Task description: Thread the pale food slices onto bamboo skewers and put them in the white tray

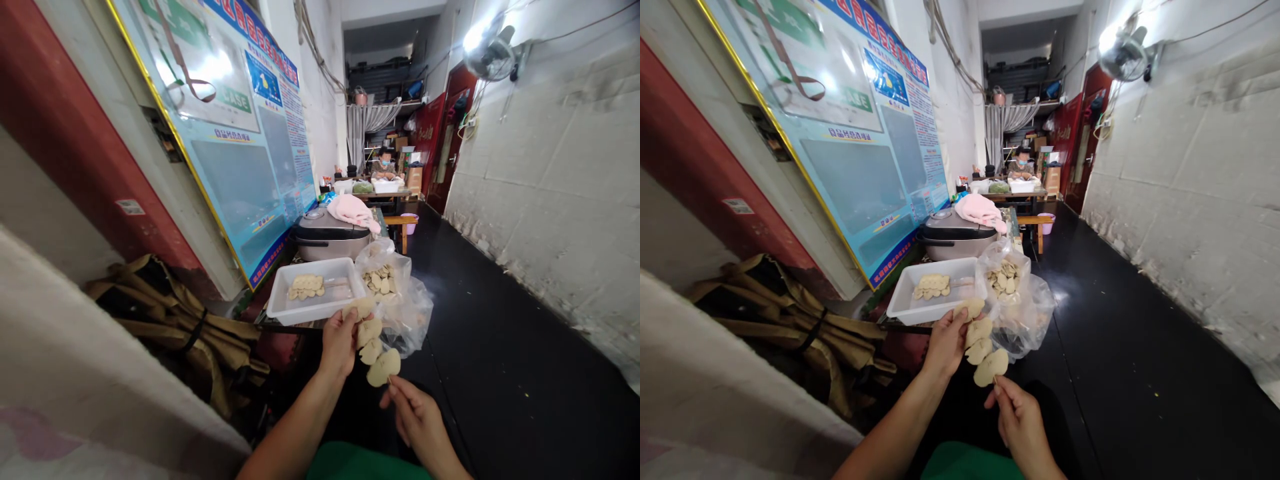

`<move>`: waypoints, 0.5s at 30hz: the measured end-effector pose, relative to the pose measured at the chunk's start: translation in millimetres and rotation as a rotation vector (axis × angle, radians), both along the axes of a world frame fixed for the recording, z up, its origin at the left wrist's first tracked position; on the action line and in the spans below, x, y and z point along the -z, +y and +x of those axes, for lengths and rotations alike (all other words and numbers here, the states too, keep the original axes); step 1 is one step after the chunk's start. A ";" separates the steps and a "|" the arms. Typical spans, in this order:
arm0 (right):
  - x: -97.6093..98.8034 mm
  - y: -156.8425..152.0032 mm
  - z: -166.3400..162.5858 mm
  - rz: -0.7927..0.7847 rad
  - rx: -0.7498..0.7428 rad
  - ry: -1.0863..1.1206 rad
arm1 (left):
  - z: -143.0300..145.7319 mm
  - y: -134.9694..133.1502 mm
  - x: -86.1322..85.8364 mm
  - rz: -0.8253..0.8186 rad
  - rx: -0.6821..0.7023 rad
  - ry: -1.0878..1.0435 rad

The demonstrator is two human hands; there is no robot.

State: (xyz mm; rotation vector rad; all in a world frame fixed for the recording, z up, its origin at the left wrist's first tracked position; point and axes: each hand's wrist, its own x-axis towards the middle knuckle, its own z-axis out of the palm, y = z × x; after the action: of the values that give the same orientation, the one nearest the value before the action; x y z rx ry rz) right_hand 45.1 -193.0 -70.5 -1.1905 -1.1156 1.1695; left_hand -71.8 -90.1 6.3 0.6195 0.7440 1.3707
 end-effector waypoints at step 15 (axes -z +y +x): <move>-0.6 2.5 7.1 -0.008 0.027 -0.003 | 2.4 3.8 4.2 0.082 -0.039 0.057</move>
State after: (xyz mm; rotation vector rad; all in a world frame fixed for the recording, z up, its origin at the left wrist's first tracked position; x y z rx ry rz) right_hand 52.2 -190.5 -69.8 -1.2107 -1.0953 1.1532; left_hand -69.4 -86.2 2.0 0.7145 0.7521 1.4299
